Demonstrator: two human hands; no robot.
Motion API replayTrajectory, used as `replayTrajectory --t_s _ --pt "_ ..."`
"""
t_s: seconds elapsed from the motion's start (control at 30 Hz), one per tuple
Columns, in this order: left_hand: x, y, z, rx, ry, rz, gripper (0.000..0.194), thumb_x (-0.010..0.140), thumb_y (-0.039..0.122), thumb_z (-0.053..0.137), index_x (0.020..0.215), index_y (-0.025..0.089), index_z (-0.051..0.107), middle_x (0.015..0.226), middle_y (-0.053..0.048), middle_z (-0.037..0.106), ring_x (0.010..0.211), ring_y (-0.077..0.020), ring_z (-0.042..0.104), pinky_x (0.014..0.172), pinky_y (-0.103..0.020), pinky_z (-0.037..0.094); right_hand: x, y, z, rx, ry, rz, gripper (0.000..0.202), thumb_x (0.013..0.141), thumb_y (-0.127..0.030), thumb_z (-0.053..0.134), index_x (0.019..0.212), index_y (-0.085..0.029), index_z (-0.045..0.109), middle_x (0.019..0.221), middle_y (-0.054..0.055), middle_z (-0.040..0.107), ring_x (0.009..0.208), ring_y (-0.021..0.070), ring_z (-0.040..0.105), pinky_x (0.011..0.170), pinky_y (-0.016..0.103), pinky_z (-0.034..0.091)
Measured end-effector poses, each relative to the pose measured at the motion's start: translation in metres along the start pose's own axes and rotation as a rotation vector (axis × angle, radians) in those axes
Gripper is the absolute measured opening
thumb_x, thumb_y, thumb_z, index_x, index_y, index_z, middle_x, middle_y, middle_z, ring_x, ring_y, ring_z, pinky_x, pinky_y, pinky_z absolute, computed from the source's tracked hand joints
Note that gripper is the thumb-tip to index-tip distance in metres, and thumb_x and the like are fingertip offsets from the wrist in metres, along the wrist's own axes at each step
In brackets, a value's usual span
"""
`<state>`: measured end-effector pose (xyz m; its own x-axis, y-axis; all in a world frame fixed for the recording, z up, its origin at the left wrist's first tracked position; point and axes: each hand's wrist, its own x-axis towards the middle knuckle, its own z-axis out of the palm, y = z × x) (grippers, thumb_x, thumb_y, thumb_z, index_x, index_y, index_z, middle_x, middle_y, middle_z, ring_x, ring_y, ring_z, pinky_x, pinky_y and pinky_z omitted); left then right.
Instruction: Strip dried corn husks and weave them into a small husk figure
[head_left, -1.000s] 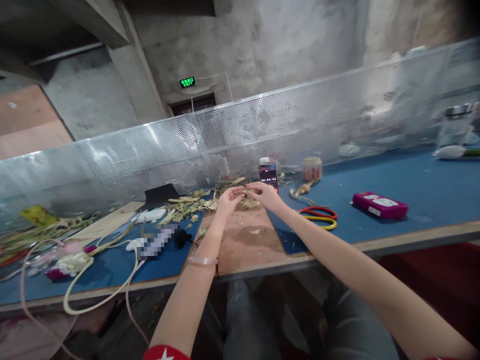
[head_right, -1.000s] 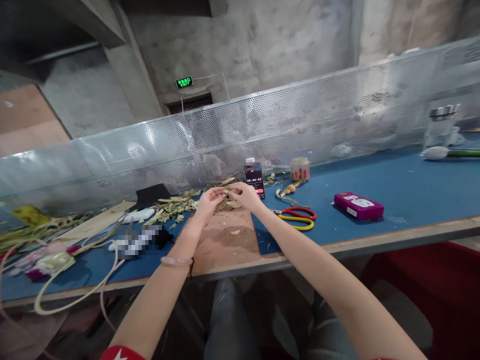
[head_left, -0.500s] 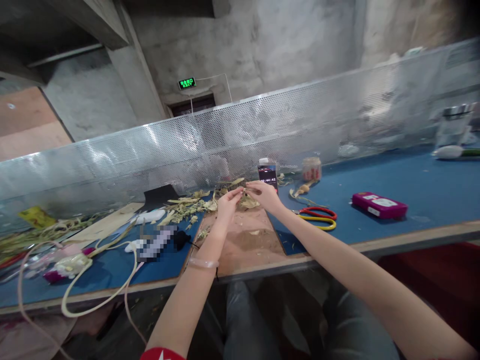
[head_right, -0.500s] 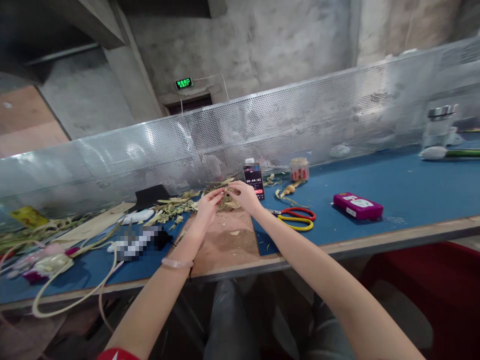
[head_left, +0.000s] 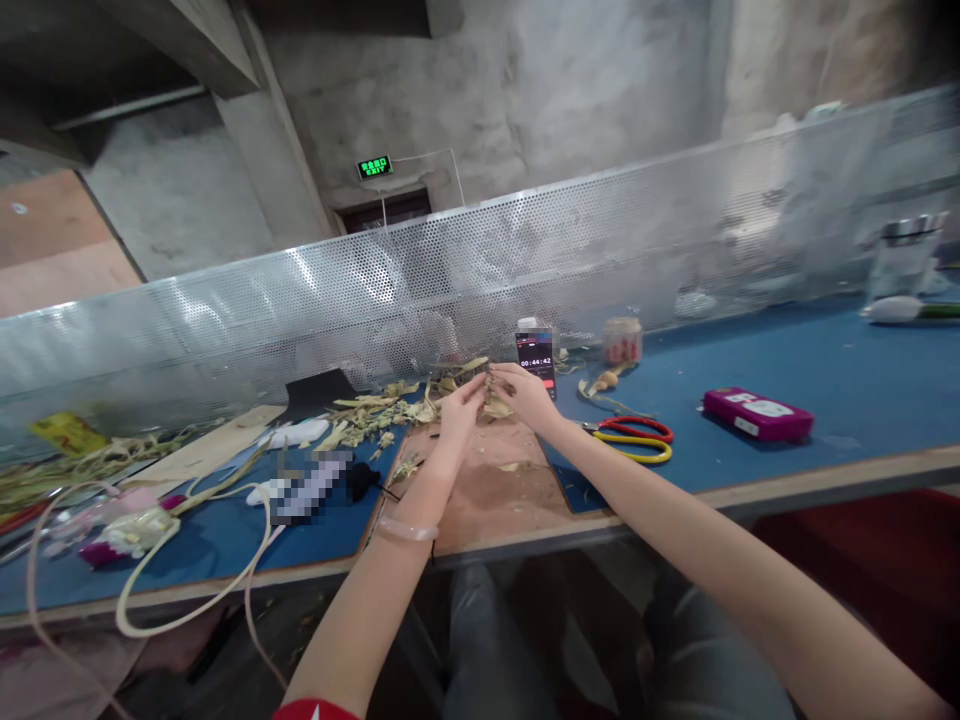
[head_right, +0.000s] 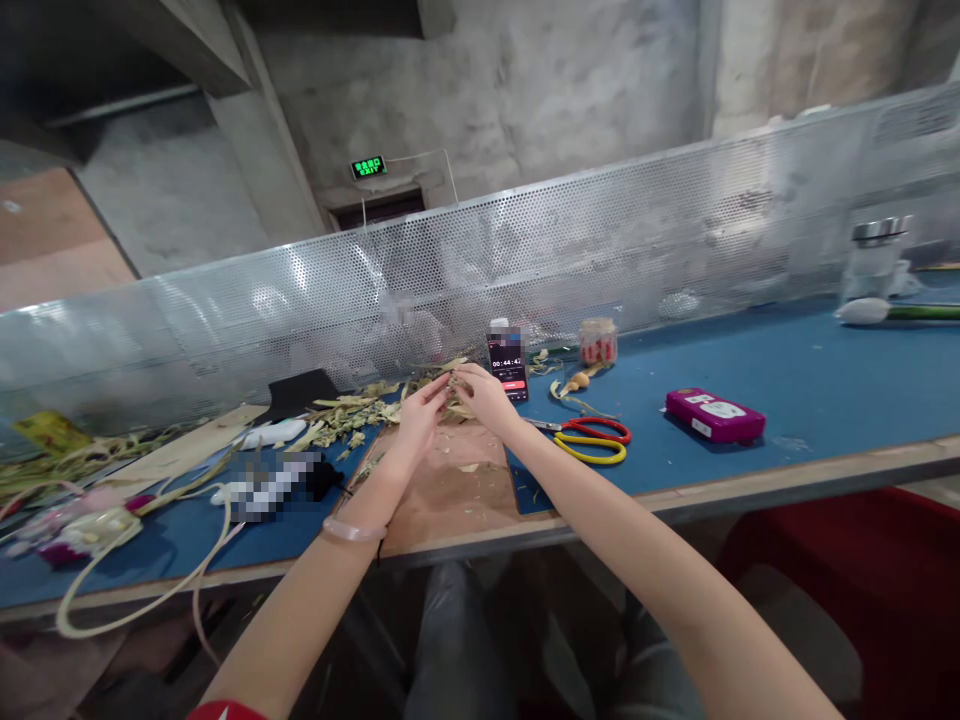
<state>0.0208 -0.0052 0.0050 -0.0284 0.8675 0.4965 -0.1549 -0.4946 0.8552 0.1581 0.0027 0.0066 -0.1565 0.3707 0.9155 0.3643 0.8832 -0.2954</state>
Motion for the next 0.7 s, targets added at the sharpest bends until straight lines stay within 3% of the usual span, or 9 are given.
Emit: replayTrajectory --t_s 0.1,0.3,0.5,0.7 --pt "0.002 -0.002 -0.003 0.062 -0.01 0.016 0.041 0.063 0.023 0.068 0.104 0.019 0.065 0.095 -0.004 0.068 0.07 -0.0112 0.057 0.062 -0.021 0.043 0.0 -0.001 0.0 0.017 0.027 0.028 0.028 0.08 -0.018 0.05 0.104 -0.016 0.063 0.108 0.01 0.06 0.099 0.0184 0.057 0.087 0.03 0.046" --pt "0.0 0.002 -0.005 0.157 -0.054 0.019 0.047 0.065 0.024 0.067 0.111 0.018 0.06 0.06 0.002 0.062 0.049 -0.0062 0.046 0.05 -0.018 0.038 0.0 -0.006 -0.002 0.026 0.085 0.098 0.024 0.077 -0.022 0.055 0.098 -0.017 0.066 0.104 0.009 0.063 0.094 0.0184 0.059 0.085 0.031 0.047" --pt "0.002 0.006 -0.009 0.174 -0.089 0.034 0.049 0.066 0.022 0.065 0.115 0.019 0.058 0.067 0.001 0.065 0.054 -0.0072 0.051 0.056 -0.019 0.041 0.004 -0.002 -0.006 0.181 0.045 0.179 0.027 0.078 -0.022 0.053 0.102 -0.018 0.065 0.11 0.009 0.059 0.097 0.0179 0.057 0.082 0.03 0.048" --pt "0.007 0.004 -0.015 0.194 -0.121 0.015 0.052 0.066 0.021 0.065 0.117 0.019 0.056 0.073 0.0 0.068 0.064 -0.0114 0.058 0.064 -0.023 0.046 0.007 0.0 -0.016 0.406 -0.039 0.316 0.033 0.079 -0.018 0.043 0.105 -0.019 0.064 0.115 0.009 0.056 0.063 0.0097 0.058 0.064 0.028 0.052"
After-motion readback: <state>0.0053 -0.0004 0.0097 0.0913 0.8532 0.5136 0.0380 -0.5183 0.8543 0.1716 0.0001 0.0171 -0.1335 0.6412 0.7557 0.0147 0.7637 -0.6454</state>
